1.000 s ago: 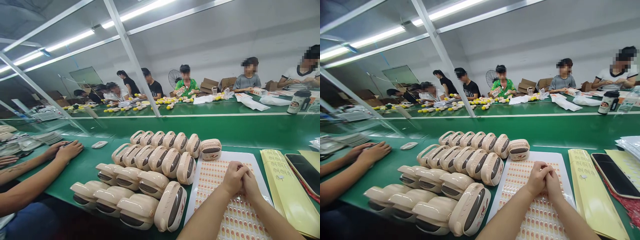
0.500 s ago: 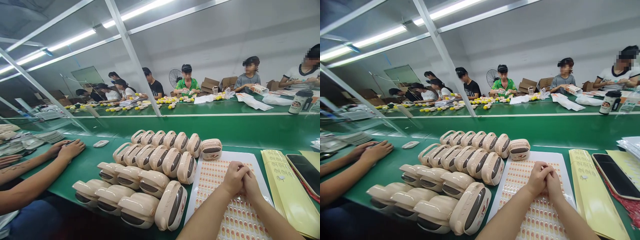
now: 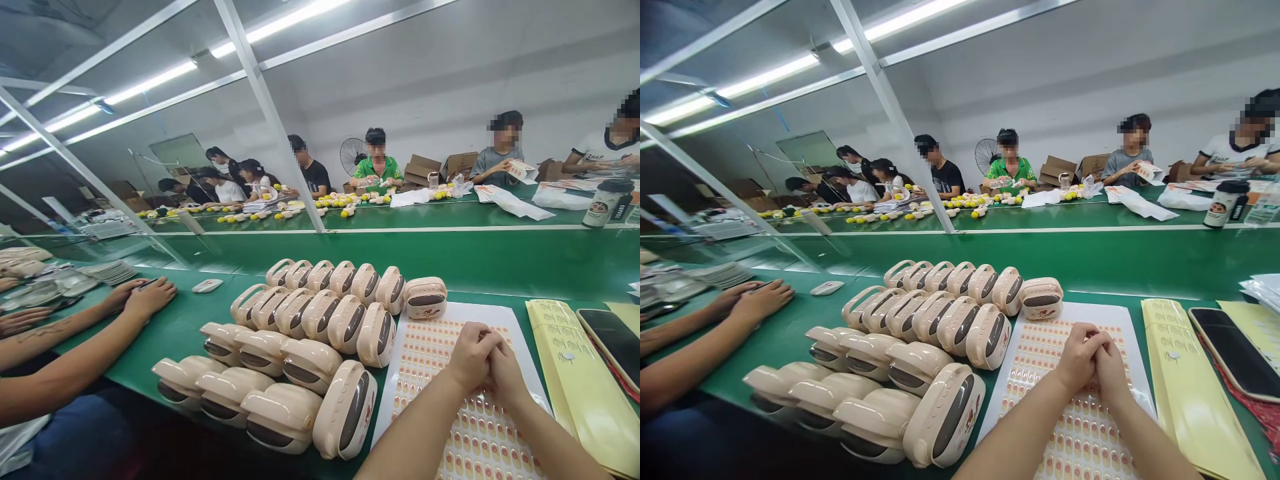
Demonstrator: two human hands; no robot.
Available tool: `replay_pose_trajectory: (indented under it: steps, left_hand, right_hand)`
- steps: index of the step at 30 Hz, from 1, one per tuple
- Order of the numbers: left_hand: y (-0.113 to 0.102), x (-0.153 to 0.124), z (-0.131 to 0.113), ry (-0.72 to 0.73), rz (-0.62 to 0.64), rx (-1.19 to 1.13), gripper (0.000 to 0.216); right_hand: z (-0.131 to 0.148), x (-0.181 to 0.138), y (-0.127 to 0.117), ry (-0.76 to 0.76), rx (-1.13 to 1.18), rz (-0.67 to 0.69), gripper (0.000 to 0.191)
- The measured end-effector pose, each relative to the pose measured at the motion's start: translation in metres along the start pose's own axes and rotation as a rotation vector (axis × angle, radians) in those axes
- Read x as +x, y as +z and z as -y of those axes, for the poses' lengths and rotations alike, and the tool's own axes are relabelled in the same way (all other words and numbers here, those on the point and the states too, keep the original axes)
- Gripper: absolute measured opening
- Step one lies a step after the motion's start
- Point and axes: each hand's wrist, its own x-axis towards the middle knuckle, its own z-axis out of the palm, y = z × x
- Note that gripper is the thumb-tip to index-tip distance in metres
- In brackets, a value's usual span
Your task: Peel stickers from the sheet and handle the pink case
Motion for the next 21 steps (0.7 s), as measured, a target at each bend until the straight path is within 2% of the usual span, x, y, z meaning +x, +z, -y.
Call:
replay_pose_trajectory:
  steps: [21]
  left_hand:
    - [-0.0020, -0.0010, 0.0010, 0.022, -0.039, 0.033, 0.022]
  right_hand:
    - [0.0004, -0.0011, 0.0028, -0.037, -0.006, 0.011, 0.053]
